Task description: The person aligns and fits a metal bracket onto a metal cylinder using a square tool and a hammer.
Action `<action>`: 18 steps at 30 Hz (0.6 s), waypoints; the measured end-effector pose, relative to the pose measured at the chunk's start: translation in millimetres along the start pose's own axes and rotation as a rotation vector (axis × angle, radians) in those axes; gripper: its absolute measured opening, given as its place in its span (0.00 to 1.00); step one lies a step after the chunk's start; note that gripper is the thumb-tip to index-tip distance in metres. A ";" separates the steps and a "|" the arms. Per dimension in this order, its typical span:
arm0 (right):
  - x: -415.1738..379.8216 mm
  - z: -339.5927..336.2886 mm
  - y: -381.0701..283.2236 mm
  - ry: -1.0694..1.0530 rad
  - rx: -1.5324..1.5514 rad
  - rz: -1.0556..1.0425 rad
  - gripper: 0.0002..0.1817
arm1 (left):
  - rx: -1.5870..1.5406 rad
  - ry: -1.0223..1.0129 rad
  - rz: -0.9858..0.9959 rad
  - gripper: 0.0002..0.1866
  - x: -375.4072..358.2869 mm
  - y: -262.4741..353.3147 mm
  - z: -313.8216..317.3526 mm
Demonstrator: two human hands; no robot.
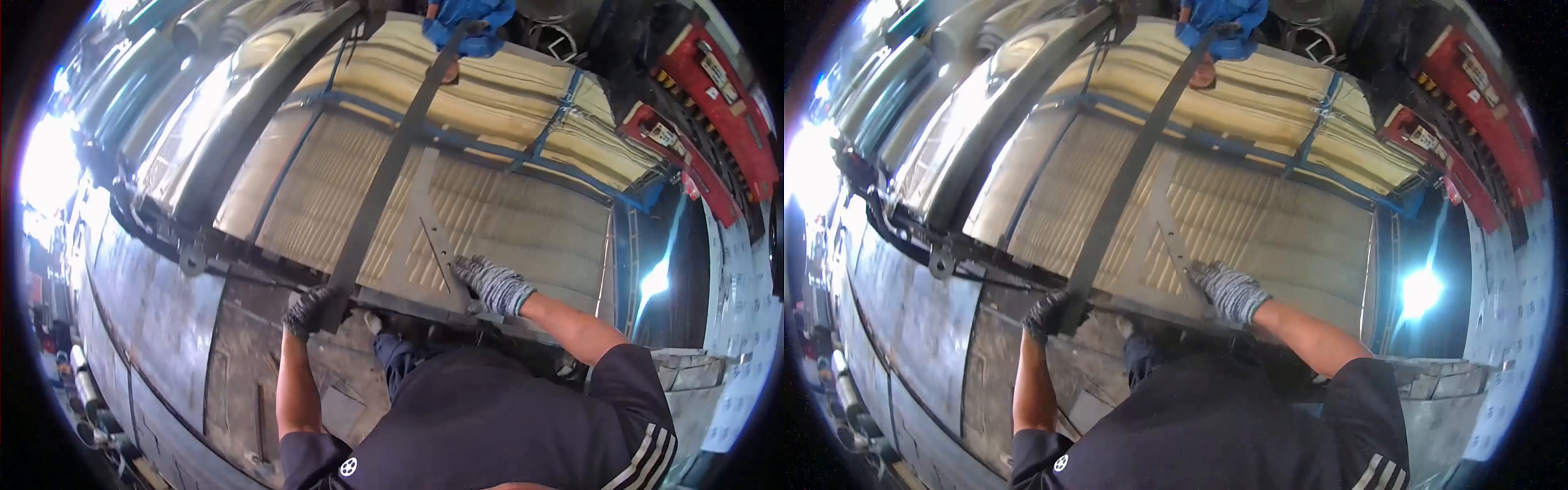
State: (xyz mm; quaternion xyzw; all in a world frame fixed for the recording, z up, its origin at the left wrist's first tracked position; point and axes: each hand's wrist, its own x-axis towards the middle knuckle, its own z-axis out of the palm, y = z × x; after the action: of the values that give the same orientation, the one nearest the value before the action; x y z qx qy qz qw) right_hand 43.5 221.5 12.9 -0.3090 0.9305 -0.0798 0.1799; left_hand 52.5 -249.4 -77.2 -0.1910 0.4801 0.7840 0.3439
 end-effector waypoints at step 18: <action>3.3 -17.8 -16.5 -0.041 0.051 0.024 0.53 | 0.152 -0.175 0.105 0.24 24.6 -40.0 17.3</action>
State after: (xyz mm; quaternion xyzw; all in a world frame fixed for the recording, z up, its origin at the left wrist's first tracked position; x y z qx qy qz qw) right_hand 43.2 207.1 32.7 -0.2946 0.9279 -0.0950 0.2079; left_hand 64.9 -213.3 -109.5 -0.0697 0.5155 0.7761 0.3564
